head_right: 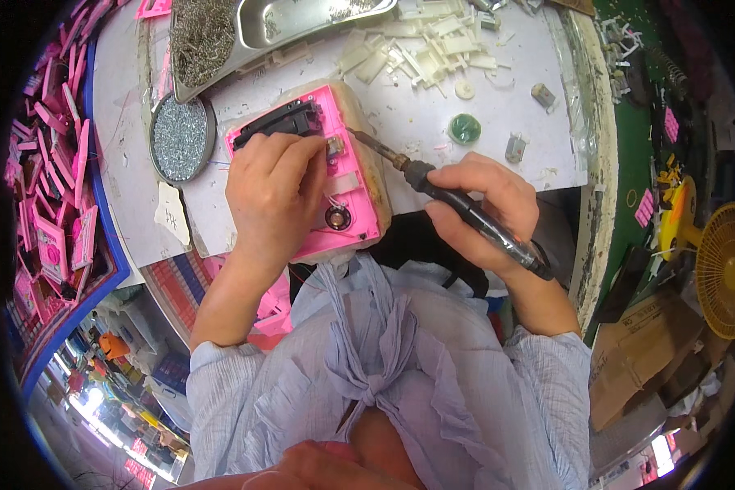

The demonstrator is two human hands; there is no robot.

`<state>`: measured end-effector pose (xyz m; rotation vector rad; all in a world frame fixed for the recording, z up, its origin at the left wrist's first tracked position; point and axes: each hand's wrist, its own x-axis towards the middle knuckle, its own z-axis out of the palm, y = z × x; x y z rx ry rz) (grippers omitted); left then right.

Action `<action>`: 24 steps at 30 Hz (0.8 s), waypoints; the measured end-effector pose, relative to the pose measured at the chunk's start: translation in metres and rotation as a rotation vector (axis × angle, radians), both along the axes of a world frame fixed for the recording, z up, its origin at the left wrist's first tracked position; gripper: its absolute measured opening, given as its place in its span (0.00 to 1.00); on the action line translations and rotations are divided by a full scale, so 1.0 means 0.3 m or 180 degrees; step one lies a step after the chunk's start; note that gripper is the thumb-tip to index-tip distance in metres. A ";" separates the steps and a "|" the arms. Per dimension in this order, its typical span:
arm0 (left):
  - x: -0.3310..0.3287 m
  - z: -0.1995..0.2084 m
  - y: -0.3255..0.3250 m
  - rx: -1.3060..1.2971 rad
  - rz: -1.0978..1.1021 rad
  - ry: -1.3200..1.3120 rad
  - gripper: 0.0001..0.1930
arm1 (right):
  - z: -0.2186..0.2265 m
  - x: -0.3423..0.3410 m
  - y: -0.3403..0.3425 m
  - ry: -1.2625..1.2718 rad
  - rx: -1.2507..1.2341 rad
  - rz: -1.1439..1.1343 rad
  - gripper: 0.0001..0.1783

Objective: The recorder is assembling and soldering components inside a pink plastic toy casing.

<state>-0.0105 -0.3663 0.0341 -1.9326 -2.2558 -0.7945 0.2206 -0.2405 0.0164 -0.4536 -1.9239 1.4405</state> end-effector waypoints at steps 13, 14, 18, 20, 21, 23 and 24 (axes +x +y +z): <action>-0.021 0.048 -0.092 0.0308 0.0164 -0.0088 0.25 | 0.008 0.002 0.002 -0.0002 0.0064 -0.0069 0.17; -0.052 0.062 -0.123 0.0033 0.0307 0.0122 0.31 | 0.009 0.005 0.003 -0.0030 0.0067 -0.0095 0.17; -0.135 0.069 -0.201 -0.0805 0.0656 0.0647 0.21 | 0.009 0.000 0.001 -0.0092 -0.0206 -0.0067 0.17; -0.136 0.068 -0.243 -0.0915 0.0600 0.0626 0.15 | 0.007 -0.018 -0.006 -0.0026 -0.0281 -0.0070 0.17; -0.140 0.069 -0.245 -0.0751 0.0516 0.0524 0.13 | 0.010 -0.027 -0.006 0.0000 -0.0304 -0.0073 0.17; -0.147 0.068 -0.227 -0.0418 0.0339 0.0324 0.09 | 0.018 -0.046 -0.008 0.0055 -0.0278 -0.0012 0.18; -0.143 0.073 -0.212 -0.0378 0.0427 0.0067 0.10 | 0.023 -0.055 -0.006 0.0047 -0.0269 0.0029 0.18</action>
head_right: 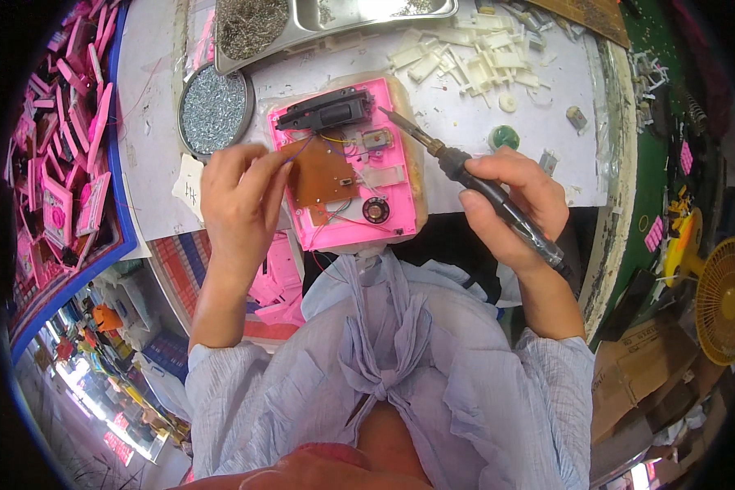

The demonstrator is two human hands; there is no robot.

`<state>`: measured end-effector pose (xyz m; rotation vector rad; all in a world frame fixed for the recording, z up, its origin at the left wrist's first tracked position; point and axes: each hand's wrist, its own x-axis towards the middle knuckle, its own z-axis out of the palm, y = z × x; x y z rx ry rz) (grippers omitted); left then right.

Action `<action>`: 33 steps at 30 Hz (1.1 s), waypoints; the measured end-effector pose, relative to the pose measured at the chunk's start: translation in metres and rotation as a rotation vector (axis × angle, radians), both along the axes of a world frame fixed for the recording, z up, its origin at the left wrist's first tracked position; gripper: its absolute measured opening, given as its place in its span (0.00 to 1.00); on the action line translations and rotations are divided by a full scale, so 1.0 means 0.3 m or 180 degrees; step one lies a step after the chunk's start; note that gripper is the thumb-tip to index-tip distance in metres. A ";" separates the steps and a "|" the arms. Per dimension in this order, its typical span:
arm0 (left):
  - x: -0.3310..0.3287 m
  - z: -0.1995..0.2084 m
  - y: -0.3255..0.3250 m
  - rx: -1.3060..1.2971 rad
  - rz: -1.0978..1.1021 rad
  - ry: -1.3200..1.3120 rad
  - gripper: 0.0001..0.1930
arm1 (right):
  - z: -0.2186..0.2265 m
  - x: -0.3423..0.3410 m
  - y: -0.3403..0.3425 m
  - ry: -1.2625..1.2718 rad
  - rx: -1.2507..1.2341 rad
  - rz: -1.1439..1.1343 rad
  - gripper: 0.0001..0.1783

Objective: The recorder is assembling and soldering components inside a pink plastic toy casing.

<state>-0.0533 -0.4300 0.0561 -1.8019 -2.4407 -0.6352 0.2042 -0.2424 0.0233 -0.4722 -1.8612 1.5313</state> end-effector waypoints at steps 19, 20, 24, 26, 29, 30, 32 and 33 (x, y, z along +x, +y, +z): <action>-0.079 -0.004 0.057 0.0400 -0.0264 -0.1119 0.08 | 0.029 -0.085 -0.007 0.0058 -0.0113 0.0133 0.19; -0.056 -0.022 0.060 0.0457 -0.0146 -0.1630 0.07 | 0.040 -0.109 -0.021 0.0013 -0.0169 0.0135 0.21; 0.038 -0.079 0.087 0.1013 0.0517 -0.4171 0.03 | 0.089 -0.249 -0.034 -0.0246 0.0119 0.0344 0.25; 0.051 -0.091 0.093 0.1234 0.0598 -0.4781 0.04 | 0.081 -0.314 -0.030 -0.0247 0.0343 0.0398 0.27; 0.051 -0.096 0.091 0.1321 0.0520 -0.4867 0.05 | 0.070 -0.405 -0.045 -0.0047 0.0415 0.0354 0.29; 0.050 -0.095 0.084 0.1281 0.0538 -0.4844 0.06 | 0.070 -0.430 -0.050 -0.0015 0.0395 0.0396 0.29; 0.042 -0.094 0.077 0.1252 0.0549 -0.4585 0.06 | 0.072 -0.454 -0.063 0.0011 0.0232 0.0478 0.29; 0.040 -0.099 0.066 0.1265 0.0570 -0.4362 0.07 | 0.072 -0.450 -0.068 -0.0062 0.0430 0.0421 0.30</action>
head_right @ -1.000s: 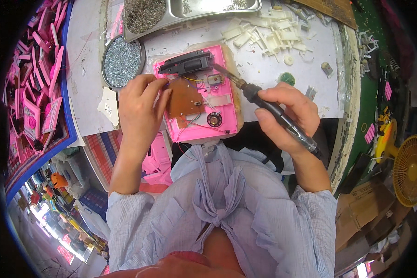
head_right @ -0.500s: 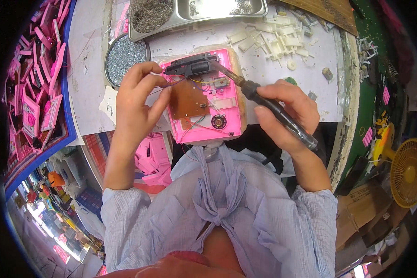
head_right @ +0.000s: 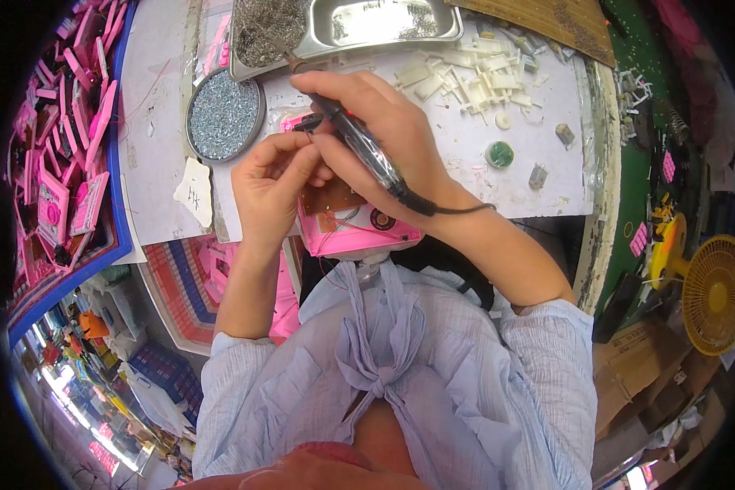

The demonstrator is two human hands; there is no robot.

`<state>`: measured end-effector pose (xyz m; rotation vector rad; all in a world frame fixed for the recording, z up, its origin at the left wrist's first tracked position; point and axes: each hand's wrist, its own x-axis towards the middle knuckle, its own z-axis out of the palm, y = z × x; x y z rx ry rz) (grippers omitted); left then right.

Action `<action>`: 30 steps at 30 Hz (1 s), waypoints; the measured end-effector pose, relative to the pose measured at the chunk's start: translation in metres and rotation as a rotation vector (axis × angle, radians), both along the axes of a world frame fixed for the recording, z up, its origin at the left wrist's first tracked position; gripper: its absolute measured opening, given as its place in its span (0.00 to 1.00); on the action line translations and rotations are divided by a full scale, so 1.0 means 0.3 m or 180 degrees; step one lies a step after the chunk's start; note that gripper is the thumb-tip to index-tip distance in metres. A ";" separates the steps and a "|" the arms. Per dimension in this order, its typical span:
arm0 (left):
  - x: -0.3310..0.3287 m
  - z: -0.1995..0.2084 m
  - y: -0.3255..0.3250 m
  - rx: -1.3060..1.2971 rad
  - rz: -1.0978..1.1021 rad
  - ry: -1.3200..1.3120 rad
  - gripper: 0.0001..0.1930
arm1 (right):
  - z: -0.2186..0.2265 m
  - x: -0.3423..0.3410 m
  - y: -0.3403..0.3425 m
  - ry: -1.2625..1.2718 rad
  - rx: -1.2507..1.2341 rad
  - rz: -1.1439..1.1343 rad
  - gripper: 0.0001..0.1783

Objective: The recorder is assembling and soldering components inside a pink plastic toy casing.

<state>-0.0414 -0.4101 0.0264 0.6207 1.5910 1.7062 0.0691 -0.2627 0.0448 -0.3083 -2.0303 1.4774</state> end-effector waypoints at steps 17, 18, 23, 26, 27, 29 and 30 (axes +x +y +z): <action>-0.040 0.017 0.037 -0.0770 -0.0439 0.2866 0.06 | -0.057 0.166 0.010 -0.0051 0.1086 -0.0546 0.29; -0.037 0.016 0.043 -0.0749 -0.0417 0.2885 0.05 | -0.042 0.185 0.022 -0.0041 0.0843 -0.0615 0.28; -0.034 0.008 0.053 -0.0745 -0.0368 0.2981 0.05 | -0.032 0.272 0.101 0.0279 0.0960 -0.0278 0.19; -0.032 0.004 0.056 -0.0754 -0.0358 0.2967 0.04 | -0.017 0.281 0.100 0.0377 0.0893 -0.0061 0.18; -0.032 0.003 0.055 -0.0748 -0.0352 0.2954 0.04 | -0.017 0.271 0.101 0.0393 0.1133 -0.0028 0.19; -0.032 0.000 0.054 -0.0737 -0.0339 0.2928 0.04 | -0.019 0.276 0.101 0.0270 0.1185 0.0171 0.19; -0.034 -0.002 0.054 -0.0714 -0.0338 0.2951 0.04 | -0.021 0.278 0.100 0.0210 0.1213 0.0267 0.19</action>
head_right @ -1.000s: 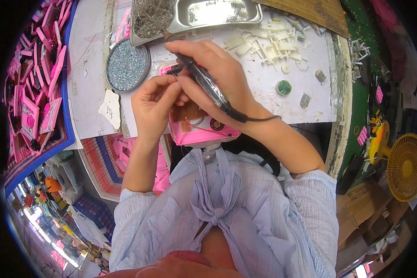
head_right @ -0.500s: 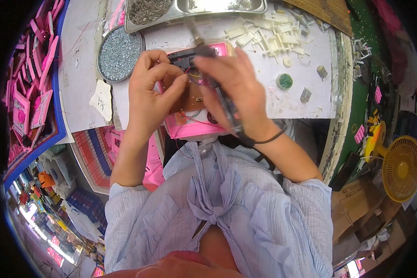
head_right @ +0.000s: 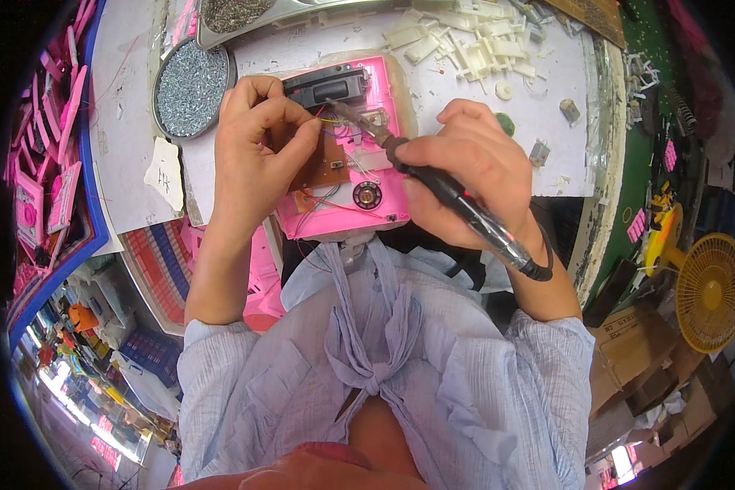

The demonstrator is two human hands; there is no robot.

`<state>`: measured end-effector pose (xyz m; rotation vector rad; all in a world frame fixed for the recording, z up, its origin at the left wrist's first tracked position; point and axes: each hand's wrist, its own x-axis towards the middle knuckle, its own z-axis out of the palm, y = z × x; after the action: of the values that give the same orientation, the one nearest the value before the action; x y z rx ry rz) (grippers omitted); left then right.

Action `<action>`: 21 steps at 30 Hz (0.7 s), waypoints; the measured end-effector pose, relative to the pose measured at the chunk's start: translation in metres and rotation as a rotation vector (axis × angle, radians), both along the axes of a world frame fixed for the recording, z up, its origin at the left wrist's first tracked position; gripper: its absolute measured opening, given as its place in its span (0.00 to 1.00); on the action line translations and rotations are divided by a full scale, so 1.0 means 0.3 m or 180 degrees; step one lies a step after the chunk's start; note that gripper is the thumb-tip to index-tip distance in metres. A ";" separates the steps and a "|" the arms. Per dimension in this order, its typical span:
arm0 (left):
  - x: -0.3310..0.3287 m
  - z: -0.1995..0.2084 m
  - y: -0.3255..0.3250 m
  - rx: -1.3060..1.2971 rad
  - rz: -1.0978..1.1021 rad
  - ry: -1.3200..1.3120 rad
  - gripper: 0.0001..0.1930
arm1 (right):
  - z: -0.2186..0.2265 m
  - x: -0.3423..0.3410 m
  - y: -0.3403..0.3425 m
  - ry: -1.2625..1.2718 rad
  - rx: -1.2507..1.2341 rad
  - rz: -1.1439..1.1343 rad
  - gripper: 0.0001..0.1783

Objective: The recorder is assembling and soldering components inside a pink plastic toy casing.

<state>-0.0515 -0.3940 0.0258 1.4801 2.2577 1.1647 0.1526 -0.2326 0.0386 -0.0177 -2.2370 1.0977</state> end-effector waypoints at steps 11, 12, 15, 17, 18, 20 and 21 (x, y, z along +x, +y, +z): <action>-0.005 -0.006 -0.004 0.0043 -0.0013 0.0018 0.05 | -0.036 -0.027 -0.020 0.0086 0.0162 -0.0057 0.18; -0.006 -0.006 -0.004 0.0036 -0.0022 0.0026 0.05 | -0.036 -0.028 -0.020 0.0078 0.0176 -0.0061 0.18; -0.007 -0.005 -0.005 0.0032 -0.0037 0.0033 0.04 | -0.038 -0.032 -0.019 0.0071 0.0165 -0.0062 0.17; -0.007 -0.006 -0.004 0.0052 -0.0032 0.0014 0.04 | -0.038 -0.033 -0.019 0.0059 0.0169 -0.0051 0.17; -0.006 -0.006 -0.005 0.0056 -0.0021 0.0010 0.04 | -0.036 -0.034 -0.017 0.0050 0.0183 -0.0037 0.17; -0.005 -0.008 -0.006 0.0064 0.0000 0.0001 0.05 | -0.033 -0.035 -0.017 0.0026 0.0226 -0.0037 0.17; -0.005 -0.008 -0.006 0.0062 0.0000 0.0005 0.05 | -0.032 -0.035 -0.019 0.0011 0.0257 -0.0052 0.17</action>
<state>-0.0531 -0.3958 0.0232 1.4887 2.2535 1.1894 0.1420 -0.2382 0.0291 -0.0002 -2.2724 0.9974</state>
